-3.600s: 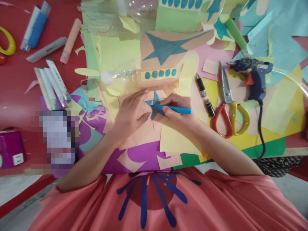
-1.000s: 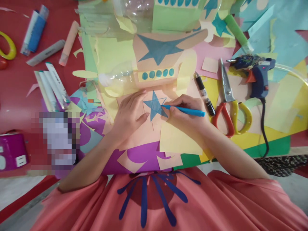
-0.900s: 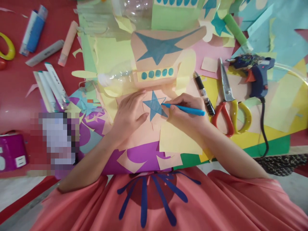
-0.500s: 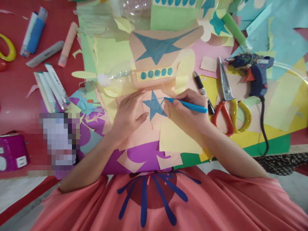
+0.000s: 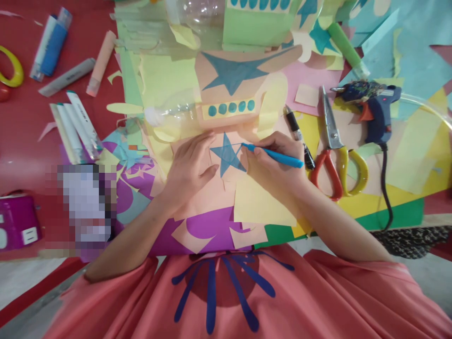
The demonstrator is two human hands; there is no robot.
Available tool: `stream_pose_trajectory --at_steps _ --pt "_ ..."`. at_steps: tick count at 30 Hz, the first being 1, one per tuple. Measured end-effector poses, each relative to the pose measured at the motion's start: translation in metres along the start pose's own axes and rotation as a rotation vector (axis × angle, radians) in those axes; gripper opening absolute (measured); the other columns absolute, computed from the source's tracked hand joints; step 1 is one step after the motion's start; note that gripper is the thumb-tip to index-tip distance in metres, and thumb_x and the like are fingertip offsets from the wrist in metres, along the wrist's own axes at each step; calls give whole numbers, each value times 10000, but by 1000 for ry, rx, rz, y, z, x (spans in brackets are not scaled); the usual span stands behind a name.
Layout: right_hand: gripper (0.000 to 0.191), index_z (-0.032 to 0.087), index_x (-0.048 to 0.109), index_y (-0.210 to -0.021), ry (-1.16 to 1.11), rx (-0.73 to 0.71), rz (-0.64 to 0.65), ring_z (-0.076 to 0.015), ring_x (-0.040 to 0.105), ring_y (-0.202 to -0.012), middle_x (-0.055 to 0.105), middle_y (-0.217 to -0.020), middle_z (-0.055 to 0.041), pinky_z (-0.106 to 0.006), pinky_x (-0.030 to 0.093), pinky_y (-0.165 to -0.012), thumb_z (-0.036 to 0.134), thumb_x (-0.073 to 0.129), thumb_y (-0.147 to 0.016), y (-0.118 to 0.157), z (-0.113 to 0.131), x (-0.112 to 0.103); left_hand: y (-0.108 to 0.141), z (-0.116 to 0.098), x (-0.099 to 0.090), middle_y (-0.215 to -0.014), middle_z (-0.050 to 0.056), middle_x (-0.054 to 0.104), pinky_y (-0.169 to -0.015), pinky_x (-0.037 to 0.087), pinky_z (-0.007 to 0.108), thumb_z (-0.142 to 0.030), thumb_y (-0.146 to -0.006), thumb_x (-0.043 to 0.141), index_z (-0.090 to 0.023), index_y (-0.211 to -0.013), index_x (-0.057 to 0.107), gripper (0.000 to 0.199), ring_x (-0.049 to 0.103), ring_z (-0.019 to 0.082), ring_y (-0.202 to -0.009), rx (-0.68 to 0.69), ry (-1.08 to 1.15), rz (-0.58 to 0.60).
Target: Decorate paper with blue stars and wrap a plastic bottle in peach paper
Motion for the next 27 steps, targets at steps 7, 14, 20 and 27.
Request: stream_pose_trajectory --at_steps 7,14,20,27 --pt "96 210 604 -658 40 31 27 -108 523 -499 598 -539 23 -270 404 -469 266 660 -711 0 -7 1 0 0 1 -1481 86 532 -1140 439 471 -246 -894 604 -276 -1427 400 571 506 267 -1365 -20 -13 15" --pt "80 184 667 -762 -35 -63 192 -110 603 -559 714 -712 -19 -271 467 -515 261 682 -772 -2 -20 0 0 1 2 -1471 85 544 -1121 457 460 -238 -882 620 -271 -1420 402 581 526 271 -1345 14 -19 -21" --pt "116 169 684 -811 -50 -98 235 -123 644 -610 735 -768 -36 -280 504 -559 284 696 -796 -2 -20 1 0 0 1 -1482 80 532 -1135 447 459 -233 -887 610 -280 -1426 389 584 511 265 -1364 -15 -28 10" --pt "115 186 617 -696 37 -9 74 -97 533 -492 611 -579 21 -260 415 -465 257 674 -766 1 -12 4 1 1 2 -1485 90 526 -1142 431 462 -239 -897 600 -265 -1433 381 579 494 264 -1374 -10 -25 13"
Point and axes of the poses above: each hand's wrist, its own y-axis away from the middle knuckle, its own x-axis out of the palm, z = x × y, the point moved 3 cm from there along -y, towards the middle knuckle
